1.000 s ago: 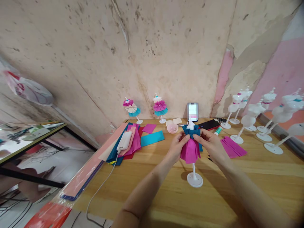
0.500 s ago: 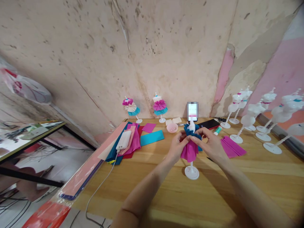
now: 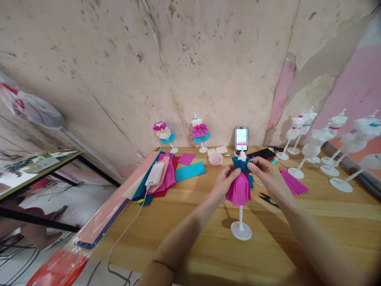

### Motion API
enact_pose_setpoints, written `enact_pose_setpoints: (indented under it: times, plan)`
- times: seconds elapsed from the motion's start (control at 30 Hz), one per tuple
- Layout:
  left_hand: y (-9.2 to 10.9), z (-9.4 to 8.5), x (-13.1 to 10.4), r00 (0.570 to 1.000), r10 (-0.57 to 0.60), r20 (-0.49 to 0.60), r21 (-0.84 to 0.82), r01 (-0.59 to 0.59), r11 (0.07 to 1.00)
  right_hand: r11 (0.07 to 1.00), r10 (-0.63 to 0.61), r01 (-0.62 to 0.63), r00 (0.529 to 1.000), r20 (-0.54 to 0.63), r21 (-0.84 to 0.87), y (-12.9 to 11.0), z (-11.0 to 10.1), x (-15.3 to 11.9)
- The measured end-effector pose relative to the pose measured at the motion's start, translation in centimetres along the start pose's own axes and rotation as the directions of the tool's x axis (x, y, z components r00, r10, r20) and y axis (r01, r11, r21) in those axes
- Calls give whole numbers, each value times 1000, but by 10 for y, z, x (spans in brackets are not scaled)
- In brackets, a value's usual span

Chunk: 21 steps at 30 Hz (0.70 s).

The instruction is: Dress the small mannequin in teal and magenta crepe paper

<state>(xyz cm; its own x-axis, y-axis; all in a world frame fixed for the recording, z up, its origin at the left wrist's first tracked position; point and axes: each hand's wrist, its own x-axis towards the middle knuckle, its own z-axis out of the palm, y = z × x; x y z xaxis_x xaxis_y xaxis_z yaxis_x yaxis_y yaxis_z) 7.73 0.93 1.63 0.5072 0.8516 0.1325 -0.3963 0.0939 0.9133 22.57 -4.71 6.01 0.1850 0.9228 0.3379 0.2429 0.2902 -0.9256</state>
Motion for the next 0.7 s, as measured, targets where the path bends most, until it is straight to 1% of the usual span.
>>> enact_pose_setpoints:
  times: [0.1,0.2,0.3,0.5,0.6,0.7]
  plan:
    - [1,-2,2,1000,-2,-20,-34,1,999,980,1,16,997,83,-199,2,-7,4]
    - [1,-2,3,1000,-1,-14,-47,0,999,957,-11,50,991,136,-287,4,-9,5]
    - [1,-2,3,1000,9,-1,-51,-9,999,960,-16,56,989,146,-273,6,-7,4]
    - [-1,-3,3,1000,13,-20,-51,-14,999,978,-36,62,991,131,-199,10,-1,3]
    - [-2,-4,4,999,20,-26,-46,-21,999,970,-29,56,993,116,-237,9,3,2]
    - [-2,-5,4,999,34,-29,-37,-35,999,957,-35,55,996,76,-285,6,6,0]
